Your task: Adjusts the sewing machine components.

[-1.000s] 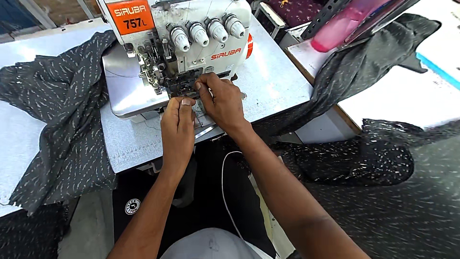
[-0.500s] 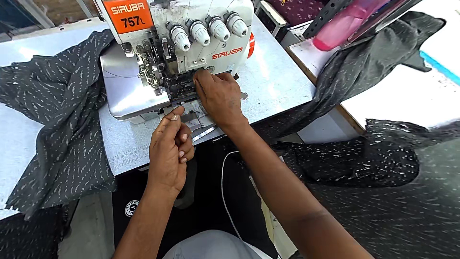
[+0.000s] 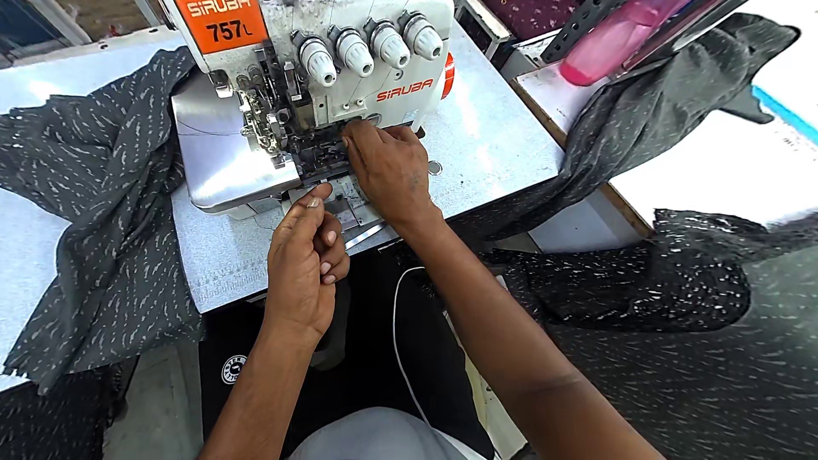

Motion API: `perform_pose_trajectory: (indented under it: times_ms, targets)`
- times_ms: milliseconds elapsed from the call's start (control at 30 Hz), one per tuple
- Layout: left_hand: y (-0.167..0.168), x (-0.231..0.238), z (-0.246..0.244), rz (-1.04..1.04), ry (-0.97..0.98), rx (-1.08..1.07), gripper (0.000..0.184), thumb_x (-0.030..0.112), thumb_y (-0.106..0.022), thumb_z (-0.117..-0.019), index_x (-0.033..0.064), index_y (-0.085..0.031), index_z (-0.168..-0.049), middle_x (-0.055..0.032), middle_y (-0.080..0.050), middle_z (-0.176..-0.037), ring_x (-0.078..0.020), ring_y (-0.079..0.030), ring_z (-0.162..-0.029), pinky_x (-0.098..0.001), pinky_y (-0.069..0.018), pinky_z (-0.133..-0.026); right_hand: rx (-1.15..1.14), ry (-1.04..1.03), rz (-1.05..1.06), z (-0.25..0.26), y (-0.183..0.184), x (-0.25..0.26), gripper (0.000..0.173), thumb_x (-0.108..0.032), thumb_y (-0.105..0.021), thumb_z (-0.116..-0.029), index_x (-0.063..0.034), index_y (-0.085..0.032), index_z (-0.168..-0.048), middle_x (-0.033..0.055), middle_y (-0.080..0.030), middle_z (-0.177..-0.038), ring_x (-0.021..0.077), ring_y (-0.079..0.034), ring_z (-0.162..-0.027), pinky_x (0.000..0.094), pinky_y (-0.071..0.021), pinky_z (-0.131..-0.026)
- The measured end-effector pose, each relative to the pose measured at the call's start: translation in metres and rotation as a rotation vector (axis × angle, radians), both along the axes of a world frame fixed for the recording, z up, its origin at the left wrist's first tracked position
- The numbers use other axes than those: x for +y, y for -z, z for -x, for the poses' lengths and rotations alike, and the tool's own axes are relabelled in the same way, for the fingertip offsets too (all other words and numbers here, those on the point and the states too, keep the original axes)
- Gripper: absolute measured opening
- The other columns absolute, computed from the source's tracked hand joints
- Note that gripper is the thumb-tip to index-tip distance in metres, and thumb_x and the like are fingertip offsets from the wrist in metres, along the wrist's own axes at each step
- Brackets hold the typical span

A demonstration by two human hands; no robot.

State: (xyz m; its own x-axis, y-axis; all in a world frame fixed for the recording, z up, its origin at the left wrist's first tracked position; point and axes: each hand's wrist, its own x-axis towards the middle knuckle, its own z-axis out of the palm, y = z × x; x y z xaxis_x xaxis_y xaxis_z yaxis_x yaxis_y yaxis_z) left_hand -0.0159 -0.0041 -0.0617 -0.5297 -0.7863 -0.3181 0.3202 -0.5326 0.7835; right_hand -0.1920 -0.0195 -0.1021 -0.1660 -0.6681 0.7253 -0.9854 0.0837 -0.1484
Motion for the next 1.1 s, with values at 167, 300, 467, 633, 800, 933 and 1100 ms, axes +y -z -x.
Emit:
perform_pose_trajectory:
  times_ms: [167, 300, 467, 633, 800, 933, 1100]
  targets:
    - [-0.002, -0.001, 0.003, -0.02, 0.013, 0.016, 0.031, 0.025, -0.039, -0.1125, 0.0116, -0.062, -0.127, 0.0035, -0.046, -0.07, -0.0012, -0.033, -0.042, -0.0125, -0.028, -0.037, 0.009, 0.007, -0.001, 0.0, -0.001, 0.0, 0.018, -0.015, -0.054, -0.1063, -0.0079, -0.071, -0.103, 0.0065, -0.075, -0.084, 0.0221, -0.074, -0.076, 0.0439, -0.0569, -0.086]
    - [-0.002, -0.004, 0.005, -0.04, 0.02, 0.047, 0.031, 0.025, -0.038, -0.1126, 0.0109, -0.062, -0.127, 0.0037, -0.045, -0.069, -0.0011, -0.033, -0.042, -0.0123, -0.0285, -0.037, 0.022, 0.008, -0.013, 0.001, 0.0, -0.001, 0.018, -0.014, -0.054, -0.106, -0.0075, -0.071, -0.104, 0.0073, -0.076, -0.084, 0.023, -0.074, -0.076, 0.0456, -0.0568, -0.088]
    - [-0.003, -0.014, 0.015, -0.173, -0.021, 0.105, 0.033, 0.026, -0.036, -0.1126, 0.0087, -0.062, -0.12, 0.0055, -0.043, -0.065, -0.0013, -0.035, -0.041, -0.0128, -0.0309, -0.037, 0.024, 0.003, -0.041, 0.001, 0.0, -0.001, 0.019, -0.015, -0.053, -0.1069, -0.0083, -0.071, -0.105, 0.0075, -0.076, -0.086, 0.0238, -0.075, -0.078, 0.0468, -0.0561, -0.091]
    - [-0.005, -0.028, 0.034, -0.297, -0.04, 0.153, 0.028, 0.025, -0.035, -0.1112, 0.0108, -0.06, -0.112, 0.0067, -0.044, -0.065, -0.001, -0.034, -0.041, -0.0125, -0.0309, -0.038, 0.025, -0.009, -0.057, 0.001, 0.0, -0.001, 0.019, -0.014, -0.054, -0.1062, -0.0086, -0.071, -0.106, 0.0077, -0.076, -0.088, 0.024, -0.075, -0.08, 0.0473, -0.0557, -0.091]
    - [-0.007, -0.039, 0.055, -0.368, -0.093, 0.223, 0.026, 0.024, -0.036, -0.1105, 0.0119, -0.057, -0.101, 0.0065, -0.043, -0.063, -0.0012, -0.033, -0.04, -0.0127, -0.0306, -0.037, 0.002, -0.034, -0.05, 0.004, 0.002, 0.0, 0.018, -0.014, -0.058, -0.1046, -0.0112, -0.075, -0.103, 0.0077, -0.076, -0.087, 0.0244, -0.075, -0.082, 0.0474, -0.0552, -0.092]
    - [-0.005, -0.039, 0.07, -0.368, -0.189, 0.244, 0.025, 0.024, -0.037, -0.1102, 0.0142, -0.055, -0.096, 0.0075, -0.04, -0.06, -0.0012, -0.031, -0.039, -0.0127, -0.0288, -0.037, -0.018, -0.051, -0.044, 0.004, 0.002, 0.001, 0.02, -0.011, -0.058, -0.103, -0.0134, -0.078, -0.106, 0.007, -0.077, -0.091, 0.024, -0.075, -0.086, 0.0467, -0.0547, -0.092]
    - [-0.004, -0.041, 0.08, -0.376, -0.247, 0.216, 0.02, 0.021, -0.043, -0.1079, 0.0158, -0.052, -0.091, 0.0086, -0.034, -0.057, -0.0008, -0.028, -0.037, -0.0126, -0.0264, -0.035, -0.015, -0.057, -0.028, 0.005, 0.003, 0.0, 0.021, -0.011, -0.06, -0.1021, -0.0133, -0.08, -0.108, 0.0074, -0.077, -0.094, 0.0234, -0.075, -0.089, 0.0452, -0.0553, -0.091]
